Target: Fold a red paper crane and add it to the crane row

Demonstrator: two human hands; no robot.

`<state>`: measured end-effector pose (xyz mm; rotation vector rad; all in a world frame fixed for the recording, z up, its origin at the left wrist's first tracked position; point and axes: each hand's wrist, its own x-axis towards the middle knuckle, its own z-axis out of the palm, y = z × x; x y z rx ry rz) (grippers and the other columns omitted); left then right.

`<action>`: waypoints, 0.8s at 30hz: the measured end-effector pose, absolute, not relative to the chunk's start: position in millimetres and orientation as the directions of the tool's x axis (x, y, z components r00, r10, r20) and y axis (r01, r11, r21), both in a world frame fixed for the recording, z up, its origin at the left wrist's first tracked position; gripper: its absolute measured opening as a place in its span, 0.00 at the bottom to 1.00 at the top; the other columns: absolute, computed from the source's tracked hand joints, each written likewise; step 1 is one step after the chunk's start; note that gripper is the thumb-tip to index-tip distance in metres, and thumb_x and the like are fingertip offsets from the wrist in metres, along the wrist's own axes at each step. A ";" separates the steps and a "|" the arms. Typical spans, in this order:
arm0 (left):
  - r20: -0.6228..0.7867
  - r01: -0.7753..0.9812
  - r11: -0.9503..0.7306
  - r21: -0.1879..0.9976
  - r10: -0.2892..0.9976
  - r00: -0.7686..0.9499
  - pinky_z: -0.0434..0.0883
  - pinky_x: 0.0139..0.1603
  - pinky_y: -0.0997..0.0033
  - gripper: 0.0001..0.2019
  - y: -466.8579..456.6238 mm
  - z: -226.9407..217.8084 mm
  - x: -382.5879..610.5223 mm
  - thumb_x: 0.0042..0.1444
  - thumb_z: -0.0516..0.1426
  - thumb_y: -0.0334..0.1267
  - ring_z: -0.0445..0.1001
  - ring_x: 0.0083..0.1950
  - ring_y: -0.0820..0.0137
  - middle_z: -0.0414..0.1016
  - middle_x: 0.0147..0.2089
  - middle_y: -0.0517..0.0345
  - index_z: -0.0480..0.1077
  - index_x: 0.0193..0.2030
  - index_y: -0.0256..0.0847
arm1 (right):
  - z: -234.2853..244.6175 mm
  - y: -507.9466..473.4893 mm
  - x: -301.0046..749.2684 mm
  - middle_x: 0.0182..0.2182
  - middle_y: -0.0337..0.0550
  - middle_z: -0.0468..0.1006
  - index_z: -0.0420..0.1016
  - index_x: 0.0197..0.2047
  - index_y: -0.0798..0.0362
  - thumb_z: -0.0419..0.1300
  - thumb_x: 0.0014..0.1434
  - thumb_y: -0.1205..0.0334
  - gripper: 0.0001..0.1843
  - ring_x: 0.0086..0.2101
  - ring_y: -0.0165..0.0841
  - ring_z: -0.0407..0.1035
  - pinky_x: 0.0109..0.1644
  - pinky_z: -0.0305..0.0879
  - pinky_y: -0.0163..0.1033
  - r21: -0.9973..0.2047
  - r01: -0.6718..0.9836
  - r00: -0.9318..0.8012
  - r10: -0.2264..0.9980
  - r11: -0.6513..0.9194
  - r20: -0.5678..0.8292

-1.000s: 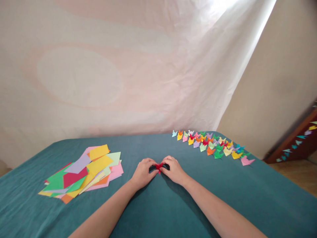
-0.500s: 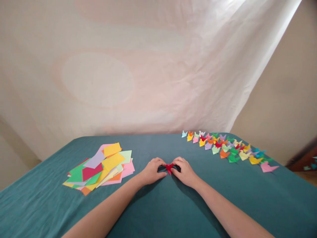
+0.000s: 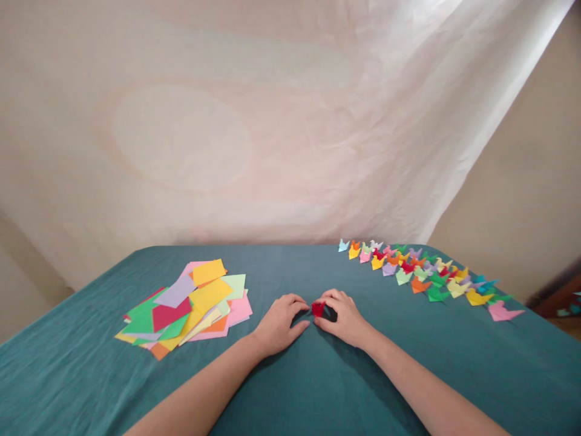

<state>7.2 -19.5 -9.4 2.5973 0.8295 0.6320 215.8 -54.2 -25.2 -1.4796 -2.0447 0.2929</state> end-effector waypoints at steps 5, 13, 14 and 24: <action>0.305 0.464 -0.773 0.433 0.610 0.731 0.63 0.56 0.61 0.14 -21.6 -7.1 6.7 0.57 0.54 0.39 0.65 0.52 0.63 0.67 0.51 0.53 0.67 0.50 0.44 | -25.9 -54.2 221.0 0.44 0.44 0.70 0.72 0.49 0.44 0.65 0.47 0.49 0.25 0.45 0.41 0.63 0.50 0.57 0.48 -0.550 0.745 -0.233 0.919 0.378 0.317; 0.304 0.474 -0.777 0.414 0.609 0.733 0.63 0.55 0.61 0.14 -21.4 -8.3 6.1 0.58 0.54 0.40 0.65 0.52 0.64 0.67 0.51 0.53 0.67 0.51 0.44 | -22.5 -47.8 228.2 0.38 0.43 0.72 0.74 0.43 0.51 0.59 0.54 0.61 0.12 0.39 0.34 0.68 0.45 0.64 0.40 -0.729 0.576 -0.190 0.928 0.369 0.320; 0.301 0.476 -0.777 0.412 0.609 0.734 0.63 0.55 0.61 0.14 -21.4 -8.3 6.2 0.58 0.54 0.40 0.65 0.53 0.63 0.67 0.51 0.53 0.67 0.50 0.44 | -20.8 -47.6 227.9 0.37 0.42 0.73 0.74 0.41 0.51 0.60 0.54 0.62 0.10 0.39 0.34 0.68 0.46 0.63 0.40 -0.714 0.590 -0.202 0.925 0.377 0.321; 0.296 0.475 -0.774 0.418 0.611 0.734 0.63 0.55 0.60 0.14 -22.5 -5.5 6.2 0.58 0.54 0.40 0.65 0.53 0.63 0.67 0.51 0.53 0.67 0.50 0.45 | -21.1 -46.8 224.2 0.34 0.42 0.73 0.74 0.31 0.52 0.59 0.54 0.65 0.03 0.37 0.34 0.68 0.45 0.63 0.40 -0.676 0.621 -0.197 0.914 0.397 0.356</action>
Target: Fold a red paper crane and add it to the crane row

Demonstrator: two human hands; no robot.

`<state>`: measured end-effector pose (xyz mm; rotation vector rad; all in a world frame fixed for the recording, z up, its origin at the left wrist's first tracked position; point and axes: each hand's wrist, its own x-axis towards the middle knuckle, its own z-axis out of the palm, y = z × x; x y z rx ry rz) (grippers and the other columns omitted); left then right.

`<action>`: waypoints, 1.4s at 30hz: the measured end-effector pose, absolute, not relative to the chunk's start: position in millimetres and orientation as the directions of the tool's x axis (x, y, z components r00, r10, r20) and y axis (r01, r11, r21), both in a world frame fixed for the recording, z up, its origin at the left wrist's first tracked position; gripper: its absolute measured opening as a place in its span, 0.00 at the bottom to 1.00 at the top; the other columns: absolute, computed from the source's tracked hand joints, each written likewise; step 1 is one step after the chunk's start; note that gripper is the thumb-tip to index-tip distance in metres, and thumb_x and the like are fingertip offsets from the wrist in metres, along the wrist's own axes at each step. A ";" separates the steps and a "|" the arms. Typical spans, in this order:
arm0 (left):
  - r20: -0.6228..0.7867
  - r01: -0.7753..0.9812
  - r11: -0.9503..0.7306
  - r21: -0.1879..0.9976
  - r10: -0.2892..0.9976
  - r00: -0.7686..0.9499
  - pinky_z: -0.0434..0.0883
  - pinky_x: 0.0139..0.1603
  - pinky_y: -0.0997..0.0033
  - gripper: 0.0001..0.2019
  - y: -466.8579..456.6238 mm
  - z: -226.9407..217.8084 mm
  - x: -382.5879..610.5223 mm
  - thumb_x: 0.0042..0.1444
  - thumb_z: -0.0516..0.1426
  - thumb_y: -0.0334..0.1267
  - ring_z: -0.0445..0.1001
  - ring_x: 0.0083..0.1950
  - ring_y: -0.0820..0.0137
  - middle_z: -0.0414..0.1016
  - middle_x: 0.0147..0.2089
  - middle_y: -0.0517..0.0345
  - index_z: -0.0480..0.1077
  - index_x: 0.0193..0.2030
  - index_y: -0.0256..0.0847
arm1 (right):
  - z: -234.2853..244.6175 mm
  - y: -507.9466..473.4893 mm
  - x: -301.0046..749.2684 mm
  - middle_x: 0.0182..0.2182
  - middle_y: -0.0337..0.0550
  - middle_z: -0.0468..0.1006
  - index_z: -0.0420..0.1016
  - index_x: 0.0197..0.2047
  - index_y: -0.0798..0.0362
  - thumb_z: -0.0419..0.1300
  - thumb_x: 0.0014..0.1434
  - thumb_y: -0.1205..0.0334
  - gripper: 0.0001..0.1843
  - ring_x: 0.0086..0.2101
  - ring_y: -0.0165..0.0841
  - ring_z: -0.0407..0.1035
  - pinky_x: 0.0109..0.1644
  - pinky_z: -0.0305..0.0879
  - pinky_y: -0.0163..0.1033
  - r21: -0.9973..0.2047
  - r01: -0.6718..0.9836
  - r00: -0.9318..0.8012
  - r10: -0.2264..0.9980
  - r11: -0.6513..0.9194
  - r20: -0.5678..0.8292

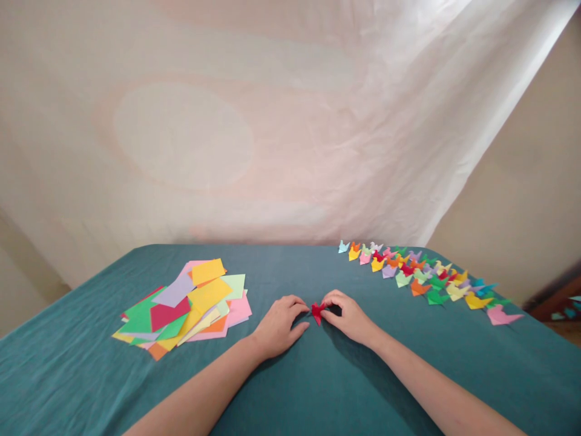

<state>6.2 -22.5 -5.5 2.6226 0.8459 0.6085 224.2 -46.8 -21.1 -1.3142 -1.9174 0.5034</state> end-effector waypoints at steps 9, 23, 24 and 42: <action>0.313 0.465 -0.776 0.425 0.608 0.729 0.63 0.56 0.60 0.13 -19.6 -6.4 6.9 0.59 0.53 0.39 0.66 0.52 0.63 0.67 0.51 0.52 0.67 0.50 0.45 | -11.4 -51.3 240.9 0.34 0.43 0.73 0.74 0.29 0.52 0.56 0.57 0.62 0.08 0.35 0.32 0.68 0.41 0.64 0.37 -0.671 0.639 -0.142 0.915 0.376 0.377; 0.331 0.457 -0.795 0.400 0.590 0.737 0.65 0.55 0.59 0.14 -11.3 -11.0 7.4 0.60 0.51 0.41 0.66 0.52 0.63 0.67 0.52 0.52 0.67 0.51 0.45 | -16.7 -105.0 417.9 0.31 0.45 0.74 0.72 0.30 0.51 0.53 0.56 0.49 0.15 0.33 0.37 0.68 0.38 0.65 0.41 -0.596 0.802 0.281 0.856 0.039 0.434; 0.326 0.460 -0.795 0.396 0.590 0.738 0.65 0.55 0.59 0.14 -10.8 -11.5 7.5 0.60 0.51 0.41 0.66 0.52 0.63 0.67 0.52 0.52 0.67 0.51 0.45 | -19.4 -109.9 432.6 0.31 0.45 0.75 0.72 0.30 0.51 0.52 0.55 0.49 0.16 0.32 0.37 0.69 0.38 0.65 0.41 -0.591 0.807 0.316 0.842 0.004 0.437; 0.307 0.481 -0.797 0.367 0.591 0.745 0.65 0.56 0.60 0.14 -9.1 -12.1 8.6 0.61 0.50 0.43 0.66 0.54 0.63 0.66 0.53 0.52 0.66 0.51 0.46 | -79.3 -125.8 532.5 0.33 0.49 0.76 0.74 0.32 0.52 0.51 0.52 0.48 0.18 0.35 0.41 0.69 0.41 0.64 0.45 -0.472 0.840 0.494 0.735 -0.267 0.465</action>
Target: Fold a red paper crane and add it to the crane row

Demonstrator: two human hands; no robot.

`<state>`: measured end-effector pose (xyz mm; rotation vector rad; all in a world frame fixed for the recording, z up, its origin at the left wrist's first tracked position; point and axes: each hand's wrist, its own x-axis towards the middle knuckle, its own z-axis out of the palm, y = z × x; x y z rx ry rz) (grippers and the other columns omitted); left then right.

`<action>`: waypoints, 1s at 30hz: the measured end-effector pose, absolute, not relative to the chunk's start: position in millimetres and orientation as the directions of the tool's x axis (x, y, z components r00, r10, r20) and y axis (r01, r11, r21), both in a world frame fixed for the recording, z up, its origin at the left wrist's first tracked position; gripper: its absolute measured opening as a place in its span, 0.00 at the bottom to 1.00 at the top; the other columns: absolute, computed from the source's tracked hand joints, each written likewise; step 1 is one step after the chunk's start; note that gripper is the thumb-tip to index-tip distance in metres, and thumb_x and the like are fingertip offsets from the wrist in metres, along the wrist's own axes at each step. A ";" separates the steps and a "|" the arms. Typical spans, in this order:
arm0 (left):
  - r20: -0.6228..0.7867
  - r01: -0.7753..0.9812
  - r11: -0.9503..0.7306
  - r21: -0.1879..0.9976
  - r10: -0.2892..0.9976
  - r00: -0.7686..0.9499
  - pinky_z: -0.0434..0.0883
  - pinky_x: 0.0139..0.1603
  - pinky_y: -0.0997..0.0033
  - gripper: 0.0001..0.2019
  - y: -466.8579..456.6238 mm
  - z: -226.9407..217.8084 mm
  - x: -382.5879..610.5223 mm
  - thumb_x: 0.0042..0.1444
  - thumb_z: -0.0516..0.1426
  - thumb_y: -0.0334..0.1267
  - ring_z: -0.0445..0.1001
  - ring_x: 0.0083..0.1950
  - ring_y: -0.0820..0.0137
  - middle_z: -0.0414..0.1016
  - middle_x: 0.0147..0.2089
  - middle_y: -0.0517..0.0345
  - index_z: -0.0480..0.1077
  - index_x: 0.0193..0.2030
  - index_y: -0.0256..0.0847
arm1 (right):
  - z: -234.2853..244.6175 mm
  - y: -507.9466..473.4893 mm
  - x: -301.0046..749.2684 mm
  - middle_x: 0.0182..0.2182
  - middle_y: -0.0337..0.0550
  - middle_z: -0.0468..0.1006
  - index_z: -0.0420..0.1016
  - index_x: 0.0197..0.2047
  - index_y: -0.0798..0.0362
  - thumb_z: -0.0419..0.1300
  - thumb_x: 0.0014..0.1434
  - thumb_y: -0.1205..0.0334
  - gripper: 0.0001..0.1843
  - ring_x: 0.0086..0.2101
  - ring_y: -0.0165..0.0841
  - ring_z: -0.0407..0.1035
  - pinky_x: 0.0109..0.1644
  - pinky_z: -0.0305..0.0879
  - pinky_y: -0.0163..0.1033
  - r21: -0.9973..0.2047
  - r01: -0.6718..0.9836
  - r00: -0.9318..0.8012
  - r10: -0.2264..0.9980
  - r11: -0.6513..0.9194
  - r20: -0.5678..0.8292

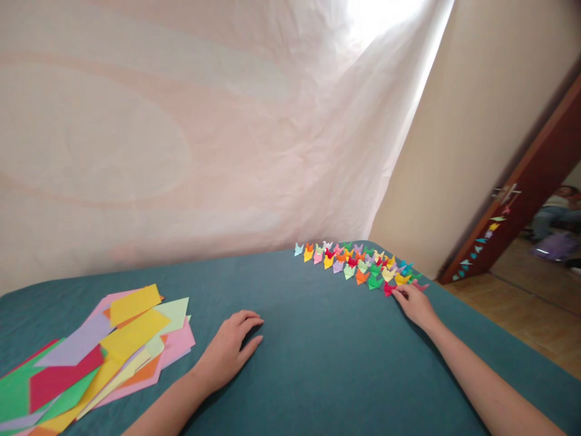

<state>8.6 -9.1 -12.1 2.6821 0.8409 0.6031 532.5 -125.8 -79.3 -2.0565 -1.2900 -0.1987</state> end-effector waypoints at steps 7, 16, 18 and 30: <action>0.295 0.486 -0.796 0.362 0.592 0.750 0.64 0.57 0.60 0.14 -9.8 -11.2 8.4 0.61 0.49 0.42 0.65 0.54 0.64 0.66 0.53 0.53 0.66 0.52 0.46 | -82.4 -120.7 537.7 0.34 0.49 0.76 0.74 0.31 0.53 0.51 0.52 0.48 0.19 0.36 0.41 0.69 0.41 0.63 0.44 -0.442 0.854 0.476 0.752 -0.273 0.455; 0.314 0.475 -0.802 0.362 0.584 0.749 0.65 0.56 0.60 0.14 -10.8 -8.9 9.2 0.61 0.49 0.41 0.66 0.54 0.64 0.66 0.53 0.52 0.66 0.52 0.45 | -81.2 -122.6 535.5 0.34 0.47 0.76 0.75 0.31 0.53 0.52 0.52 0.49 0.17 0.36 0.41 0.69 0.41 0.64 0.44 -0.435 0.859 0.469 0.753 -0.269 0.461; 0.311 0.475 -0.800 0.366 0.586 0.748 0.64 0.56 0.60 0.14 -11.5 -8.2 9.2 0.61 0.49 0.41 0.66 0.54 0.64 0.66 0.53 0.52 0.66 0.52 0.45 | -81.1 -123.1 534.2 0.33 0.47 0.76 0.75 0.31 0.53 0.53 0.52 0.49 0.17 0.35 0.40 0.69 0.41 0.64 0.44 -0.441 0.858 0.469 0.751 -0.262 0.466; 0.300 0.478 -0.789 0.386 0.597 0.744 0.64 0.56 0.60 0.13 -14.9 -6.8 8.6 0.60 0.50 0.39 0.66 0.53 0.64 0.66 0.52 0.52 0.66 0.51 0.44 | -37.9 -126.1 492.3 0.42 0.53 0.72 0.70 0.45 0.57 0.52 0.55 0.52 0.20 0.33 0.37 0.70 0.41 0.65 0.45 -0.477 0.850 0.503 0.614 -0.223 0.608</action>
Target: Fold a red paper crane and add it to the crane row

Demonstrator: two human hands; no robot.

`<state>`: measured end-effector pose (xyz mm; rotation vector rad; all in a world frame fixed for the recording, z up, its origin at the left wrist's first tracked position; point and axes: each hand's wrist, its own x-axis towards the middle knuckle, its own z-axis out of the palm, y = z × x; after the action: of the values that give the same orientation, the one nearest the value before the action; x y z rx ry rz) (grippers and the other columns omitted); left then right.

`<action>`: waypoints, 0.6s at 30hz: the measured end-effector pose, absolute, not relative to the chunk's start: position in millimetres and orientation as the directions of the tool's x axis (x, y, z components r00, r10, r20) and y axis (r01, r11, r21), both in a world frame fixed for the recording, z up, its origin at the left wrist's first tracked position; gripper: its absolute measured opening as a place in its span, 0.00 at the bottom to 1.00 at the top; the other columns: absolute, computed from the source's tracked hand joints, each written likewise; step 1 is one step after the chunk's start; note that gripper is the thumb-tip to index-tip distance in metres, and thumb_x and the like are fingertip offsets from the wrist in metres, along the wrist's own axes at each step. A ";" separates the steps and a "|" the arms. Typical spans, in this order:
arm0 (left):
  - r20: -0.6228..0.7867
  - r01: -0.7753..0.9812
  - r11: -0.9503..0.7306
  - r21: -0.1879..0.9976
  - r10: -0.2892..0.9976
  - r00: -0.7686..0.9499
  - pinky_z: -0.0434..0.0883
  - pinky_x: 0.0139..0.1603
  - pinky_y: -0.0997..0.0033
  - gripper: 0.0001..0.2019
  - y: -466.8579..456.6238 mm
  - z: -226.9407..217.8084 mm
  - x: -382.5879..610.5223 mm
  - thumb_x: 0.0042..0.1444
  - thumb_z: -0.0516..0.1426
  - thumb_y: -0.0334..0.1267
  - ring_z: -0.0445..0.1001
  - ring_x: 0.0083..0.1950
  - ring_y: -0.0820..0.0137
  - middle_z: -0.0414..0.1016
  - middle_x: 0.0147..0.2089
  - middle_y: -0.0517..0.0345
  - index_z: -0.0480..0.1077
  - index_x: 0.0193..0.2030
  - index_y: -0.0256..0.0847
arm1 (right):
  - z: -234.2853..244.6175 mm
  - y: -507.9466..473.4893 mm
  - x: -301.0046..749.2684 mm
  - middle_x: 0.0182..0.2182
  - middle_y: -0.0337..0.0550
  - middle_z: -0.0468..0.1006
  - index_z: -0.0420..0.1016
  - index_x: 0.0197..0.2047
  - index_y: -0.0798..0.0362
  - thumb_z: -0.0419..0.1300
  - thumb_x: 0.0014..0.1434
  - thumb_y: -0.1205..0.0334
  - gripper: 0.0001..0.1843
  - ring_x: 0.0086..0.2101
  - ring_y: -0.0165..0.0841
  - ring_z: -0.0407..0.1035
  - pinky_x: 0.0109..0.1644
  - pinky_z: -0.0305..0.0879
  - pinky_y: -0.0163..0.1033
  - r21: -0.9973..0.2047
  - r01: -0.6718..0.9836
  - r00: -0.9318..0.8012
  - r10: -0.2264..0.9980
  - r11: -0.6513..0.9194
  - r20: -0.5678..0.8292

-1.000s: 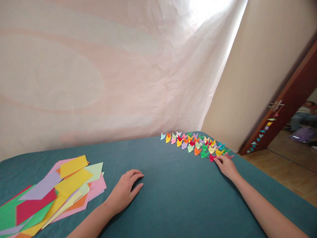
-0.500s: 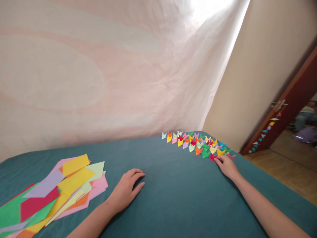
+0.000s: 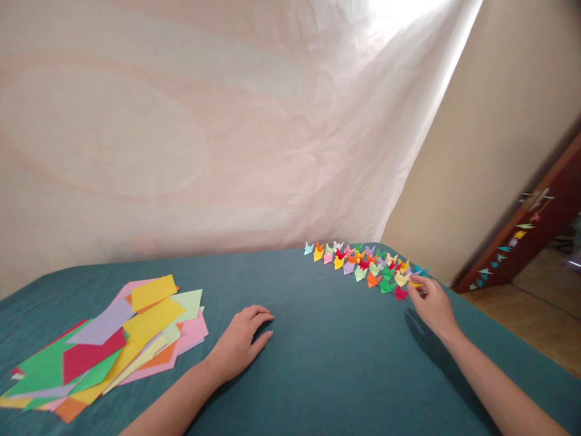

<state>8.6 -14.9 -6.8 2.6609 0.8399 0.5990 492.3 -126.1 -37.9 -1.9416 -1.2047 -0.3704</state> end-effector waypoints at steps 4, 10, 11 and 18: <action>0.301 0.481 -0.784 0.391 0.603 0.739 0.63 0.56 0.61 0.14 -19.1 -6.2 8.5 0.59 0.52 0.39 0.65 0.53 0.64 0.66 0.52 0.52 0.66 0.51 0.44 | -19.1 -107.9 428.4 0.41 0.47 0.72 0.69 0.46 0.53 0.53 0.57 0.54 0.16 0.35 0.35 0.70 0.39 0.67 0.40 -0.475 0.880 0.310 0.778 -0.017 0.546; 0.297 0.496 -0.775 0.392 0.617 0.729 0.62 0.56 0.62 0.14 -23.5 -6.7 6.7 0.58 0.54 0.39 0.65 0.53 0.64 0.66 0.51 0.53 0.67 0.51 0.43 | -6.5 -79.7 300.9 0.44 0.45 0.67 0.67 0.45 0.51 0.50 0.61 0.61 0.11 0.36 0.32 0.69 0.42 0.67 0.39 -0.516 0.785 -0.148 0.912 0.343 0.382; 0.297 0.497 -0.776 0.388 0.616 0.730 0.62 0.56 0.62 0.14 -24.2 -6.5 6.4 0.58 0.54 0.39 0.65 0.53 0.64 0.66 0.51 0.53 0.67 0.51 0.43 | -5.5 -75.9 283.1 0.45 0.45 0.67 0.67 0.45 0.51 0.49 0.61 0.62 0.11 0.36 0.32 0.69 0.43 0.67 0.39 -0.526 0.759 -0.206 0.909 0.383 0.363; 0.284 0.500 -0.782 0.371 0.609 0.741 0.63 0.56 0.64 0.14 -26.7 -5.4 5.7 0.58 0.53 0.40 0.65 0.53 0.64 0.67 0.51 0.52 0.67 0.51 0.42 | -13.0 -58.9 213.5 0.40 0.44 0.69 0.68 0.42 0.51 0.49 0.59 0.69 0.10 0.38 0.33 0.67 0.43 0.66 0.39 -0.547 0.663 -0.412 0.859 0.512 0.304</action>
<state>5.7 -26.7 -5.4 2.6714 0.8698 0.5742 213.5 -58.9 -13.0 -1.2390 -2.2018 0.4646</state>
